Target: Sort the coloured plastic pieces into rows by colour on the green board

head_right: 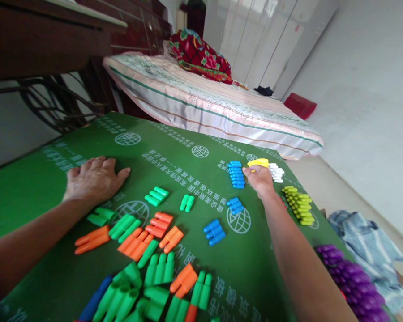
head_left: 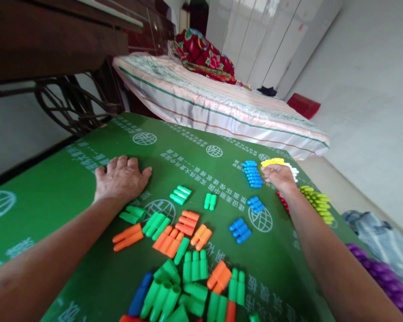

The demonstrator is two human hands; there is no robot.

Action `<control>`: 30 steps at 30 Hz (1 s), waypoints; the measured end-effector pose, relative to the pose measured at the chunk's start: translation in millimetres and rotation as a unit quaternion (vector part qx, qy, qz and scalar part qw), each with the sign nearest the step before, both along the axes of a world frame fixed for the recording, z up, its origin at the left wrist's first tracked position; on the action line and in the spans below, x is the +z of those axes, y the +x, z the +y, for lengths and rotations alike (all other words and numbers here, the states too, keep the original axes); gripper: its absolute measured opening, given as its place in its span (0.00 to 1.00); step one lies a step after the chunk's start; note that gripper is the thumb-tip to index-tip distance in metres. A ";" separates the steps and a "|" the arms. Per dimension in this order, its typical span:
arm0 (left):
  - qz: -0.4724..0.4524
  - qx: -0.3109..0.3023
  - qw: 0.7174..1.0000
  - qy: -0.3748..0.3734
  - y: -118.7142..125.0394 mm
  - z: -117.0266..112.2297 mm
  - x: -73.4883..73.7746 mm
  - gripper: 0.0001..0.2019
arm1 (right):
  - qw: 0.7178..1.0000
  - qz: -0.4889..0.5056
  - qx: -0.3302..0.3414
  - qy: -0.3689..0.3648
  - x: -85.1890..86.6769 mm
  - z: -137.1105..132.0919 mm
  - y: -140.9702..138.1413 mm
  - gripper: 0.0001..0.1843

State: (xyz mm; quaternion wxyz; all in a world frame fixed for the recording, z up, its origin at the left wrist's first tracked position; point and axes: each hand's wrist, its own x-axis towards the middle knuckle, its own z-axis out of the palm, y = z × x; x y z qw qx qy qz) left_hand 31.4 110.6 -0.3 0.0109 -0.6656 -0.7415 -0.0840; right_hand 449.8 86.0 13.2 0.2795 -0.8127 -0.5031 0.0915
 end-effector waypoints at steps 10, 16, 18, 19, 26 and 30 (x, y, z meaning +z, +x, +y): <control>0.001 -0.001 1.000 -0.004 0.3 -1.2 2.2 0.33 | 0.983 -0.017 0.170 -0.064 -17.5 -100.0 -31.5 0.22; 0.005 0.001 1.000 -0.004 -0.4 0.9 -0.7 0.34 | 0.971 -0.125 0.196 -0.050 -20.5 -111.6 -38.4 0.21; 0.007 0.003 1.000 -0.008 0.2 0.8 0.1 0.33 | 0.971 -0.129 0.195 -0.045 -21.7 -110.8 -38.2 0.20; 0.008 0.004 1.000 -0.010 0.7 0.4 0.8 0.33 | 0.972 -0.129 0.193 -0.042 -22.2 -110.6 -38.2 0.19; 0.002 0.003 1.000 -0.006 1.6 -0.3 2.1 0.33 | 0.973 -0.130 0.187 -0.034 -25.5 -111.3 -36.9 0.17; 0.006 0.002 1.000 0.000 0.9 0.9 0.2 0.33 | 0.976 -0.127 0.176 -0.022 -32.0 -111.2 -37.1 0.16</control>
